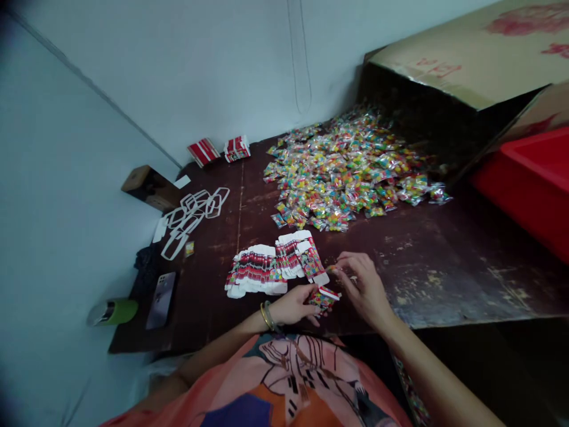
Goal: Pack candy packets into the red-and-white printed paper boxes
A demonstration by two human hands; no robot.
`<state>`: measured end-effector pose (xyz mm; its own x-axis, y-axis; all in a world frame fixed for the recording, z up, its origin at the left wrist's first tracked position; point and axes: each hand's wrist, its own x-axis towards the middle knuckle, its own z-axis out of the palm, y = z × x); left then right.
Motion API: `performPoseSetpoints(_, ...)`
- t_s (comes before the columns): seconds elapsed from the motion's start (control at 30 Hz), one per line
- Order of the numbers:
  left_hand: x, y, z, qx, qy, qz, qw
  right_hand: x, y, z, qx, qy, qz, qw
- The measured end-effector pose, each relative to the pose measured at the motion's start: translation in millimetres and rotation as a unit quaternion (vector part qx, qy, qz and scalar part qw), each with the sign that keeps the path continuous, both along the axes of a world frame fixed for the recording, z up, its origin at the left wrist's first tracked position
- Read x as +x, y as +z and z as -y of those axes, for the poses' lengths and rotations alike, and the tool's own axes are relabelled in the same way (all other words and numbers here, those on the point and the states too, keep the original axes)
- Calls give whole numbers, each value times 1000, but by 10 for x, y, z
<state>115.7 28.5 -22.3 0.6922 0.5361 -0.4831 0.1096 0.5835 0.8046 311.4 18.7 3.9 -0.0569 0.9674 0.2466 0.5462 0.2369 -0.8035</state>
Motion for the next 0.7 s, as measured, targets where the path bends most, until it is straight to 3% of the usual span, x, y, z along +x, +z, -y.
performPoseSetpoints(0.17, -17, 142, -55, -46, 74, -22, 996, 57, 157, -11, -3, -55, -59, 997)
performPoseSetpoints(0.27, -34, 193, -100, -46, 97, -34, 994, -27, 256, 23, -37, -4, -72, 997)
performPoseSetpoints(0.33, -17, 218, -98, -38, 86, -37, 995, -71, 245, -24, -28, 13, -25, 999)
performPoseSetpoints(0.47, 35, 283, -64, -11, 75, -65, 995, -82, 116, -162, 18, -60, 30, 998)
performPoseSetpoints(0.63, 38, 297, -80, -18, 113, -55, 992, -164, 37, -103, -20, 29, 32, 999)
performPoseSetpoints(0.7, 27, 272, -98, -35, 137, -43, 989, -212, 17, -30, -37, 50, -23, 998)
